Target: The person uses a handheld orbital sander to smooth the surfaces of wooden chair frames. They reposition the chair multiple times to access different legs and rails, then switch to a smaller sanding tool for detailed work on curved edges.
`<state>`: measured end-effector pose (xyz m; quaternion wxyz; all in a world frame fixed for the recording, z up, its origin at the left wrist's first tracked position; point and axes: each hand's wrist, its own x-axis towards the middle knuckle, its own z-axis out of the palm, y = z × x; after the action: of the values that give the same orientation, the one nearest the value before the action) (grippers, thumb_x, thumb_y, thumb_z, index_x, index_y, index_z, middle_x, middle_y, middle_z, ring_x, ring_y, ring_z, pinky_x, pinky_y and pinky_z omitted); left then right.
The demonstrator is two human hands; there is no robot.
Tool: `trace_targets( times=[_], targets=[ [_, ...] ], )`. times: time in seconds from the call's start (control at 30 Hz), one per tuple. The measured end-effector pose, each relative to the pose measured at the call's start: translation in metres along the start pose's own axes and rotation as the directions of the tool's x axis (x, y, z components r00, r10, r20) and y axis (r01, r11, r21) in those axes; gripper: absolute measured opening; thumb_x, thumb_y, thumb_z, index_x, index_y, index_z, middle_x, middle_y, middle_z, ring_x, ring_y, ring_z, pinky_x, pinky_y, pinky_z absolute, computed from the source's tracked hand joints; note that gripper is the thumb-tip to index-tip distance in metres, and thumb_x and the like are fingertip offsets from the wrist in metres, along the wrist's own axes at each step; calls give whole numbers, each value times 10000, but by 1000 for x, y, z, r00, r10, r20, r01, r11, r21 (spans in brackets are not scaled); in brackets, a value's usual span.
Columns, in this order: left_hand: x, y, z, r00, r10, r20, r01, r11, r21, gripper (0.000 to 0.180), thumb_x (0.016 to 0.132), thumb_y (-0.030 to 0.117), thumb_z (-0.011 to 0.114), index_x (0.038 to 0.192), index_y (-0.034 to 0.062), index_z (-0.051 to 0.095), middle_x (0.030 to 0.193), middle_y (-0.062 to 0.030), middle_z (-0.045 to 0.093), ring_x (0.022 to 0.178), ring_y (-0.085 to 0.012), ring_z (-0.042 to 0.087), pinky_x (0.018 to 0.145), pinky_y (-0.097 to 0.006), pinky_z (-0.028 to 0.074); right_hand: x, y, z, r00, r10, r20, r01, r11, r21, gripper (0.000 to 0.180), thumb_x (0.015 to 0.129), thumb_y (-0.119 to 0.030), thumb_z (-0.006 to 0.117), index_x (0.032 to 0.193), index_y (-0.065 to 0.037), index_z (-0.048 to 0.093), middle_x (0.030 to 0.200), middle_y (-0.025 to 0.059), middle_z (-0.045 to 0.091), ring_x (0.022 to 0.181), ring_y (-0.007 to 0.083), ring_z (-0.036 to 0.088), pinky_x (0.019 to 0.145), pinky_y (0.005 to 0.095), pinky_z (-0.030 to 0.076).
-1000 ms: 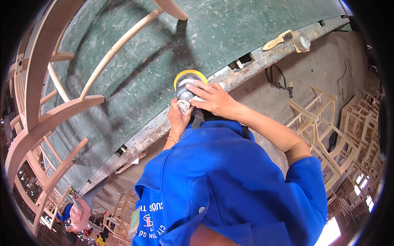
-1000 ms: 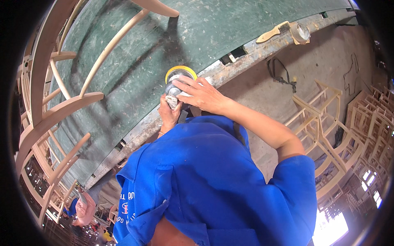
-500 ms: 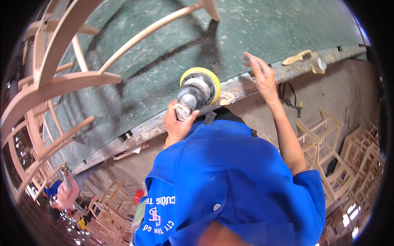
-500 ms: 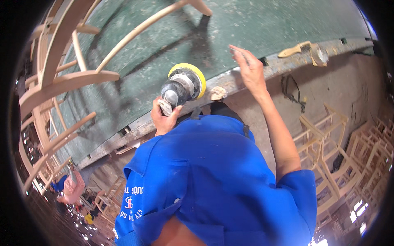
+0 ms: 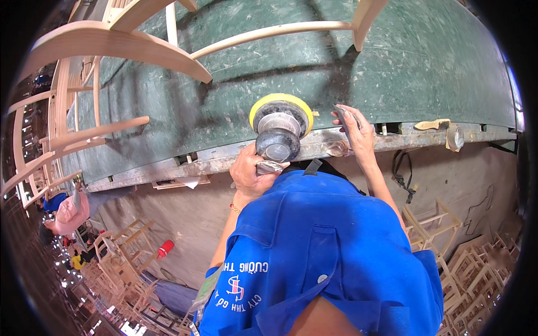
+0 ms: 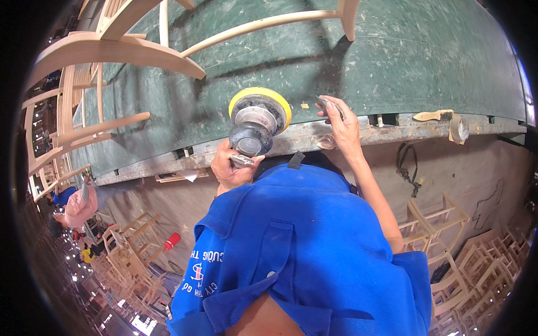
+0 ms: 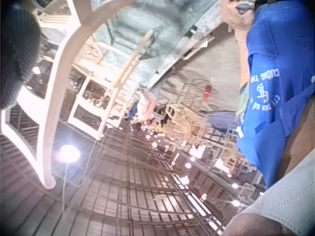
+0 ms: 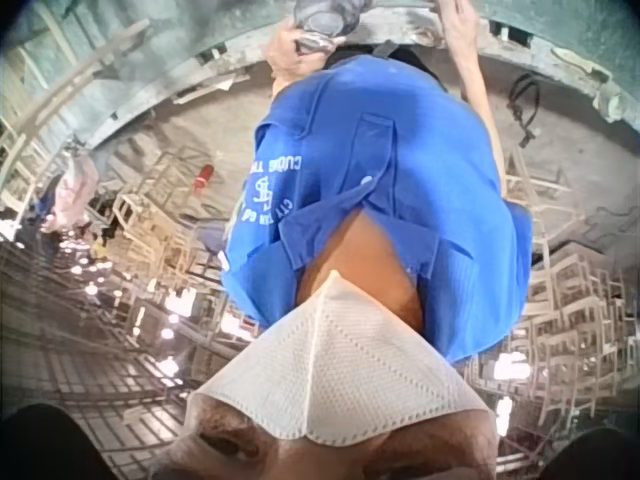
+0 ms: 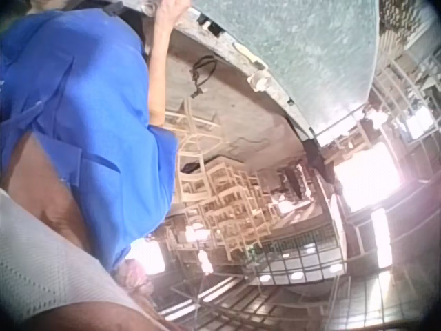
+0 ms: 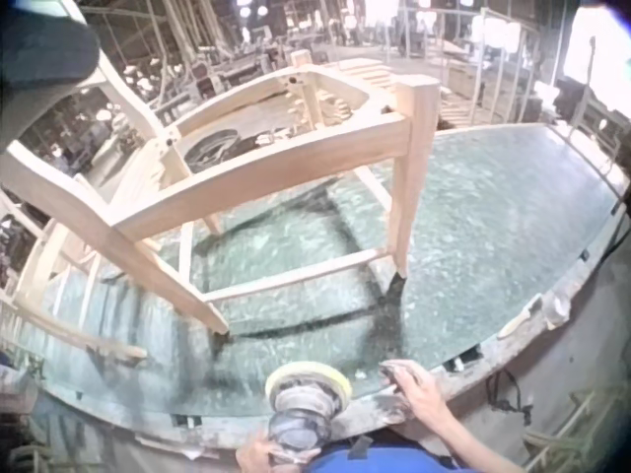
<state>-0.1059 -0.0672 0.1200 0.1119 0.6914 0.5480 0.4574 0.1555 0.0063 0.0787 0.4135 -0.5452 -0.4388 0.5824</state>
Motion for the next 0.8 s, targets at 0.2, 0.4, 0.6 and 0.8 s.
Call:
trace_targets(
  times=[0.2, 0.4, 0.6, 0.8],
  targets=[
    [-9, -27, -12, 928, -284, 240, 270, 959, 92, 513, 701, 367, 836, 1006, 72, 548, 853, -139, 661, 745, -328, 666, 633, -400, 523, 0, 2, 7, 998, -9, 56, 11, 999, -36, 340, 978, -235, 568, 1270, -61, 563, 1029, 71, 685, 891, 106, 624, 762, 241, 482],
    [21, -76, -12, 818, -268, 509, 162, 956, 243, 427, 829, 389, 700, 1063, 74, 530, 902, -153, 653, 834, -349, 646, 693, -424, 499, 8, 11, 54, 944, -195, 267, 266, 927, -263, 392, 915, -171, 626, 1272, -25, 554, 1104, 155, 637, 962, 216, 624, 842, 314, 502],
    [19, -101, -10, 809, -120, 575, -15, 974, 226, 478, 845, 352, 675, 1174, 39, 525, 1113, -159, 608, 1124, -307, 546, 1057, -466, 320, 21, 22, 108, 770, -294, 567, 589, 671, -451, 898, 676, -201, 832, 1440, -95, 373, 1326, 210, 439, 1195, 371, 455, 1012, 423, 408],
    [-13, -93, -6, 851, -300, 431, 148, 925, 350, 477, 834, 327, 685, 1192, 57, 521, 1171, -135, 609, 1148, -286, 556, 1108, -504, 258, 47, 30, 128, 714, -229, 662, 613, 661, -433, 911, 654, -187, 840, 1425, -73, 367, 1373, 153, 482, 1206, 374, 476, 1000, 437, 424]
  ],
)
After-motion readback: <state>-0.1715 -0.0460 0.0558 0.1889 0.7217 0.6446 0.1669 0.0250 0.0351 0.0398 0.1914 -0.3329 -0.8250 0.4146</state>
